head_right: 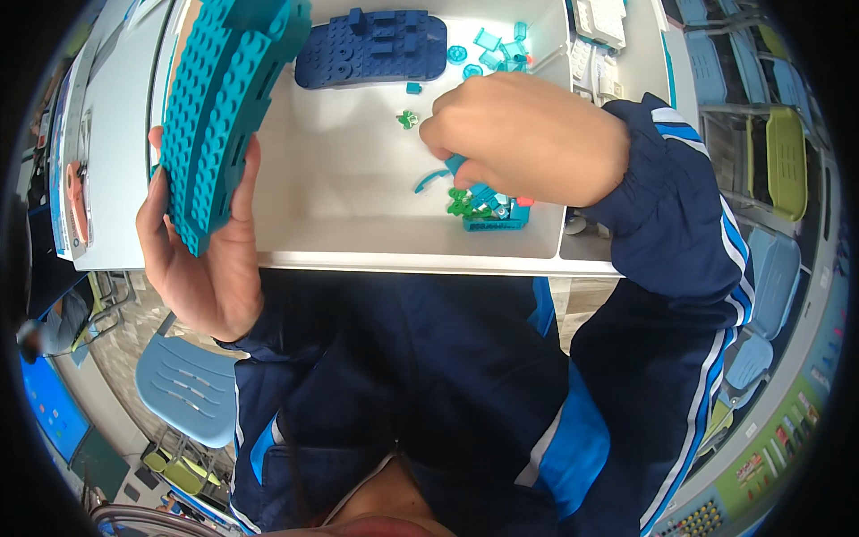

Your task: The person assembles teal plastic building bricks by hand, repeatedly picking up small pieces from a compartmentalized tray and attaching them to a larger base plate. The person rotates the structure to access different sides and continues adding pieces throughout the clip.

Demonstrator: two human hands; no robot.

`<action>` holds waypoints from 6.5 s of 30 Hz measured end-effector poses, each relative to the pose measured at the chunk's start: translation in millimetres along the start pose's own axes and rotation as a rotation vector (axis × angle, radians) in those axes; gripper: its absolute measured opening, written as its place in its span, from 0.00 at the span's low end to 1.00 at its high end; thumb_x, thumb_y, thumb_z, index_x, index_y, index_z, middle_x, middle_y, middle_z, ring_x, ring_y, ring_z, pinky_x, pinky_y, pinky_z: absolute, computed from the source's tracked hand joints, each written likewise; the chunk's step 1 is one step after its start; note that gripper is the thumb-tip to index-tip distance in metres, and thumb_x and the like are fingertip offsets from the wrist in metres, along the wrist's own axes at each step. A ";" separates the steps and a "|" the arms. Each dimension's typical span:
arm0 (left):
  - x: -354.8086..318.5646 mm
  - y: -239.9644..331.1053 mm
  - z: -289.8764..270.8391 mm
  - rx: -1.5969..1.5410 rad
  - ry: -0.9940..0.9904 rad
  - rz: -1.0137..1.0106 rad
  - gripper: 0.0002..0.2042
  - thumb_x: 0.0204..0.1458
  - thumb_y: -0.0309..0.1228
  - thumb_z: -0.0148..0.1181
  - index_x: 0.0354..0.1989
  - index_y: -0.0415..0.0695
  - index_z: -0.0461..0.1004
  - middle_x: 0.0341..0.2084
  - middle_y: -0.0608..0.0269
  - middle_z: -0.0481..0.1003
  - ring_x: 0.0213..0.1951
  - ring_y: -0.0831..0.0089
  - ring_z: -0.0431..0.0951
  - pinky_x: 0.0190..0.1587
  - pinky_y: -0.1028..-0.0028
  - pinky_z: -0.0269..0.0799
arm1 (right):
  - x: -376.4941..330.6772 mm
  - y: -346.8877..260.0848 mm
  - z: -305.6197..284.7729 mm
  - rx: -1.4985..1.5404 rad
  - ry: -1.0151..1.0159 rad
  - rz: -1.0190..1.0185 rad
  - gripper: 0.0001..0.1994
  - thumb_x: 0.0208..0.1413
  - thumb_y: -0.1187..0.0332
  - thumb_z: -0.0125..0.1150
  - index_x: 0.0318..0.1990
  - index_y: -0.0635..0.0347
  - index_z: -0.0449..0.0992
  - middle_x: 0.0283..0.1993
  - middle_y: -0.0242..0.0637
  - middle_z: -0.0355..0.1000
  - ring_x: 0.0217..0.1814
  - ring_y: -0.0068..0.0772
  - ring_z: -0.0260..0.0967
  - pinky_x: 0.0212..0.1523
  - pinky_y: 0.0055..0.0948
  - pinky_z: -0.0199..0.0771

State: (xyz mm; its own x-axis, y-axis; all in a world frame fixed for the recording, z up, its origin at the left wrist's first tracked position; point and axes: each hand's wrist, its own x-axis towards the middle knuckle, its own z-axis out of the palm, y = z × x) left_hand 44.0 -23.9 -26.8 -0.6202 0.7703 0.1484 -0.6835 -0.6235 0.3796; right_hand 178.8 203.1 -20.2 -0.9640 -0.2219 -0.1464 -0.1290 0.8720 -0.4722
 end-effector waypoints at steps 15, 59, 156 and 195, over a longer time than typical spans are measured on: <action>4.9 -3.7 14.6 0.149 0.142 -0.068 0.23 0.57 0.27 0.43 0.61 0.34 0.52 0.57 0.44 0.59 0.57 0.45 0.63 0.57 0.41 0.58 | -21.0 -6.1 -55.3 0.322 0.704 -0.359 0.12 0.43 0.86 0.59 0.38 0.72 0.73 0.39 0.52 0.72 0.41 0.40 0.70 0.40 0.31 0.71; 1.9 -26.8 39.2 0.750 0.237 0.178 0.27 0.41 0.22 0.63 0.52 0.38 0.61 0.43 0.51 0.71 0.42 0.66 0.74 0.48 0.70 0.69 | -4.1 -15.7 -35.6 -0.062 0.724 -0.326 0.15 0.38 0.90 0.58 0.37 0.70 0.74 0.42 0.46 0.67 0.40 0.36 0.68 0.32 0.25 0.71; 8.1 -6.5 24.6 1.040 0.165 0.099 0.20 0.39 0.18 0.67 0.42 0.39 0.70 0.36 0.59 0.75 0.37 0.76 0.76 0.41 0.78 0.72 | -14.3 -1.1 -39.9 0.361 0.513 -0.021 0.07 0.55 0.73 0.56 0.38 0.66 0.77 0.33 0.34 0.74 0.31 0.21 0.69 0.32 0.20 0.68; 9.3 -5.4 23.4 0.888 0.279 0.224 0.22 0.37 0.18 0.65 0.45 0.33 0.68 0.32 0.55 0.75 0.33 0.72 0.76 0.41 0.74 0.71 | -14.4 -2.5 -36.8 0.396 0.487 -0.081 0.07 0.55 0.74 0.55 0.36 0.68 0.77 0.33 0.39 0.75 0.33 0.24 0.70 0.35 0.19 0.68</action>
State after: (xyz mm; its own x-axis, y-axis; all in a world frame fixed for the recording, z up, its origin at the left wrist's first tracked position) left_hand 51.0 -10.2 -6.1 -0.8486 0.5146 0.1225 -0.0673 -0.3347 0.9399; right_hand 184.4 220.1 15.1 -0.9620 0.0246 0.2719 -0.2005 0.6123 -0.7648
